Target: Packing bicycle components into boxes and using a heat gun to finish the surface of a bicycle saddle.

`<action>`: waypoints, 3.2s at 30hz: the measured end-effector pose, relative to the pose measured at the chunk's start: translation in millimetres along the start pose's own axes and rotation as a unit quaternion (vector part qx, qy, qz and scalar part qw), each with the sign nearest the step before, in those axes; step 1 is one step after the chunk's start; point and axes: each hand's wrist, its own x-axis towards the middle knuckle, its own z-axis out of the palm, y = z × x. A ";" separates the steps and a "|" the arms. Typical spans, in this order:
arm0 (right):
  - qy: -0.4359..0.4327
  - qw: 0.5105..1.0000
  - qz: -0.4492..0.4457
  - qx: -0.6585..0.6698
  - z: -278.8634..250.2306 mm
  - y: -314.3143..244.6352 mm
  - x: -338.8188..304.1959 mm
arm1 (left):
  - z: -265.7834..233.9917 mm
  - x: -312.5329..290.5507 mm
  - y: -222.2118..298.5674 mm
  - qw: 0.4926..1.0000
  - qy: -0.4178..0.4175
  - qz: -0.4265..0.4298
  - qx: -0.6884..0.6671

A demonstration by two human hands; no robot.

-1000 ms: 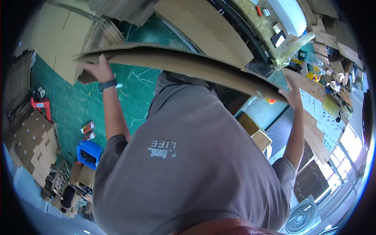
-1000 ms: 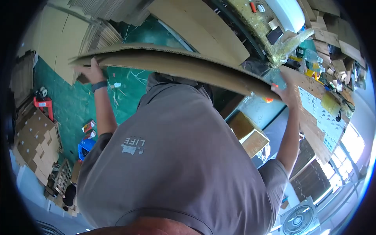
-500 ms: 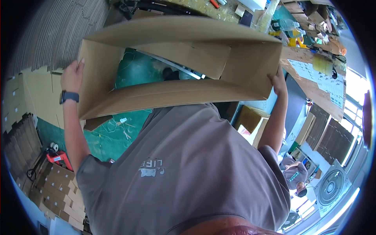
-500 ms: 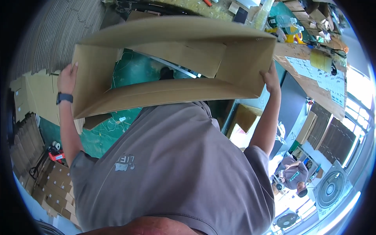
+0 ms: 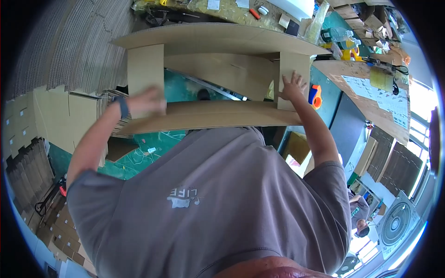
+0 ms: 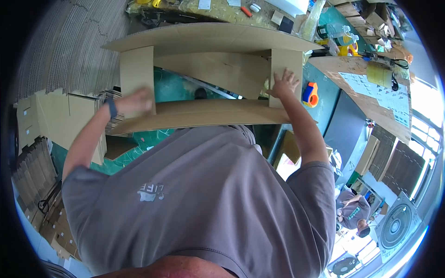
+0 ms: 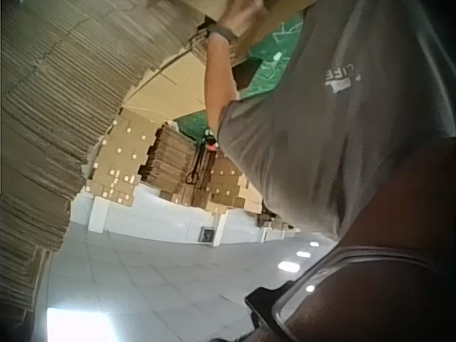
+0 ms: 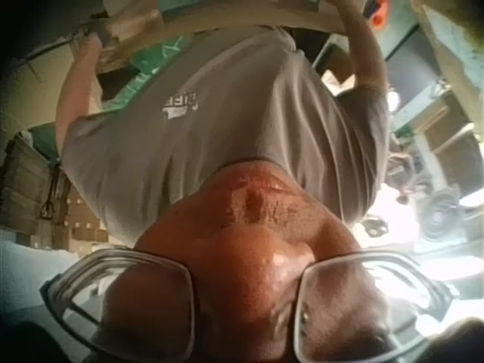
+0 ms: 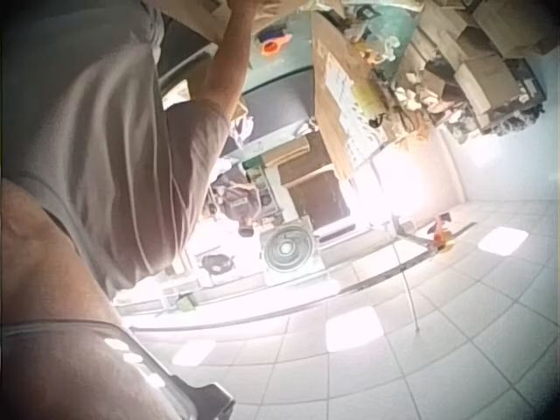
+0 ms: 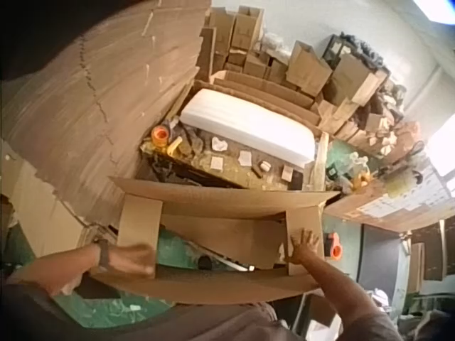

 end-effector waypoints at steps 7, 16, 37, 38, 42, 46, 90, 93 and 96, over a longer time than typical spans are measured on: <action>-0.031 0.979 -0.136 0.147 -115.0 28.4 3.6 | 29.7 -28.4 38.8 0.993 0.075 0.074 -0.057; 0.523 0.802 -0.256 0.134 -147.3 9.5 32.9 | 63.1 80.0 48.6 0.759 0.612 -0.053 0.218; 0.156 0.803 0.293 0.495 299.8 276.1 160.5 | 12.1 184.8 198.1 0.839 0.472 0.107 0.248; 0.338 0.764 0.248 0.491 315.1 295.2 145.1 | -1.8 198.6 197.5 0.855 0.443 0.118 0.242; 0.378 0.473 0.193 0.772 125.6 232.9 77.5 | -22.6 169.0 177.7 0.856 0.389 0.024 0.340; 0.435 0.537 -0.085 0.718 -65.1 145.5 -25.4 | -18.9 173.4 155.3 0.841 0.427 0.068 0.325; 0.233 0.762 -0.265 0.544 -47.9 24.6 -260.9 | 93.3 85.5 215.9 0.924 0.271 0.155 -0.219; 0.416 0.607 -0.454 0.502 -51.9 31.5 -241.9 | 143.0 29.4 285.5 0.830 0.216 0.334 -0.392; 0.373 0.610 -0.517 0.471 -98.0 -8.5 -227.9 | 164.5 7.5 295.2 0.738 0.303 0.380 -0.468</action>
